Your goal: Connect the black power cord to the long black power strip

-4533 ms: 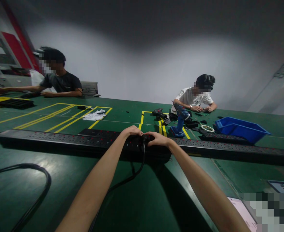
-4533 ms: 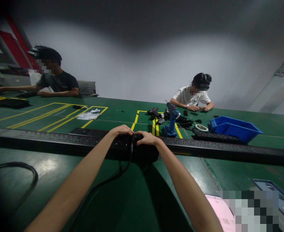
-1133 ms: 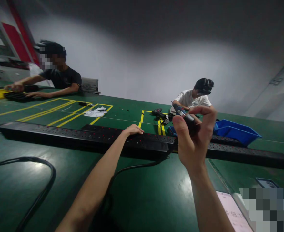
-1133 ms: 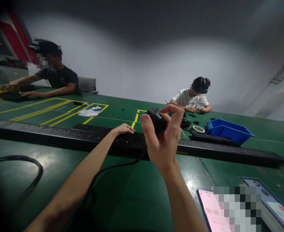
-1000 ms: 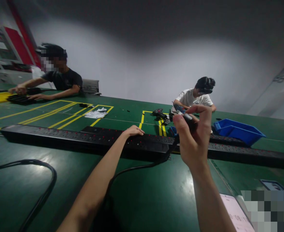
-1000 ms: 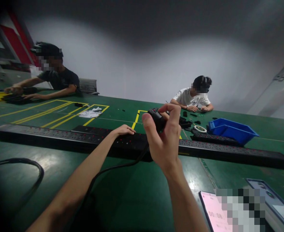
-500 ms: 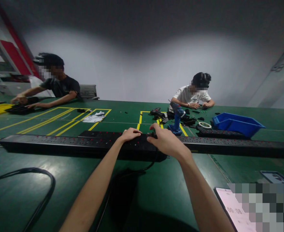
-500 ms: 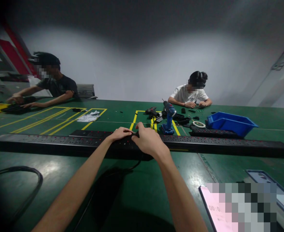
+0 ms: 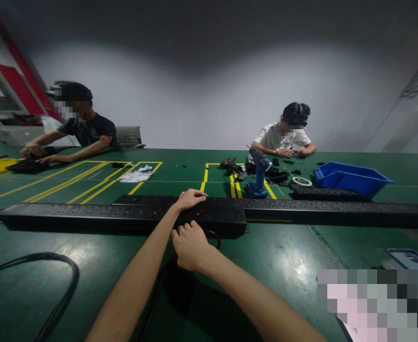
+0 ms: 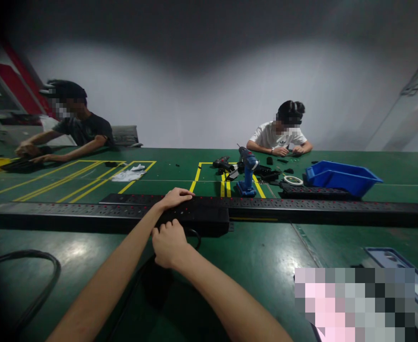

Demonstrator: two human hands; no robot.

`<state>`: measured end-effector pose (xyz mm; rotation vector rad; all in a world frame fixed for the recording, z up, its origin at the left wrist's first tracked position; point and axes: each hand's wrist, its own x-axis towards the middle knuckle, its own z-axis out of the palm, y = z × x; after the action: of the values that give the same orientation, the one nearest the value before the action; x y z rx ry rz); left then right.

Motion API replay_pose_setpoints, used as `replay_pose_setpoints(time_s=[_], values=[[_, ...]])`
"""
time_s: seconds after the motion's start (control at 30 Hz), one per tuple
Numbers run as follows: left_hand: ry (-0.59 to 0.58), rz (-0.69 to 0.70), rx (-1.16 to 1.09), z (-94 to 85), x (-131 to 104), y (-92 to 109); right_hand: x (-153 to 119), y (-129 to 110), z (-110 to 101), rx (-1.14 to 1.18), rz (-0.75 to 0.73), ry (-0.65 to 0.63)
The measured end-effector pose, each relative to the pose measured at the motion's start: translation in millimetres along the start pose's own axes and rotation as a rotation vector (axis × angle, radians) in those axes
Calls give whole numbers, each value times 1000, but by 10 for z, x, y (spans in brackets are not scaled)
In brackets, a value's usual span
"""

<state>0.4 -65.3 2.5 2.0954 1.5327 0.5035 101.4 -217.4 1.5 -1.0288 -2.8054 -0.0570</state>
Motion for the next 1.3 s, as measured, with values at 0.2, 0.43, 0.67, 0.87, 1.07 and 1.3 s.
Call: replay_pose_setpoints(time_s=[0.2,0.43,0.67,0.87,1.07,1.3], values=[[16,4,1,0,-12,19,-38,177,-48,230,-116,26],[26,50,17,4,-30,10,-172,893,-642,537,123,305],[50,53,58,38,-1,-26,-968,2135,-523,50,892,387],[118,6,216,72,-50,53,-1268,2458,-134,-140,1128,292],[145,-26,300,109,-81,142,-1153,2457,-32,-182,1179,350],[194,-25,302,129,-102,141,-1153,2471,-21,-186,1195,355]])
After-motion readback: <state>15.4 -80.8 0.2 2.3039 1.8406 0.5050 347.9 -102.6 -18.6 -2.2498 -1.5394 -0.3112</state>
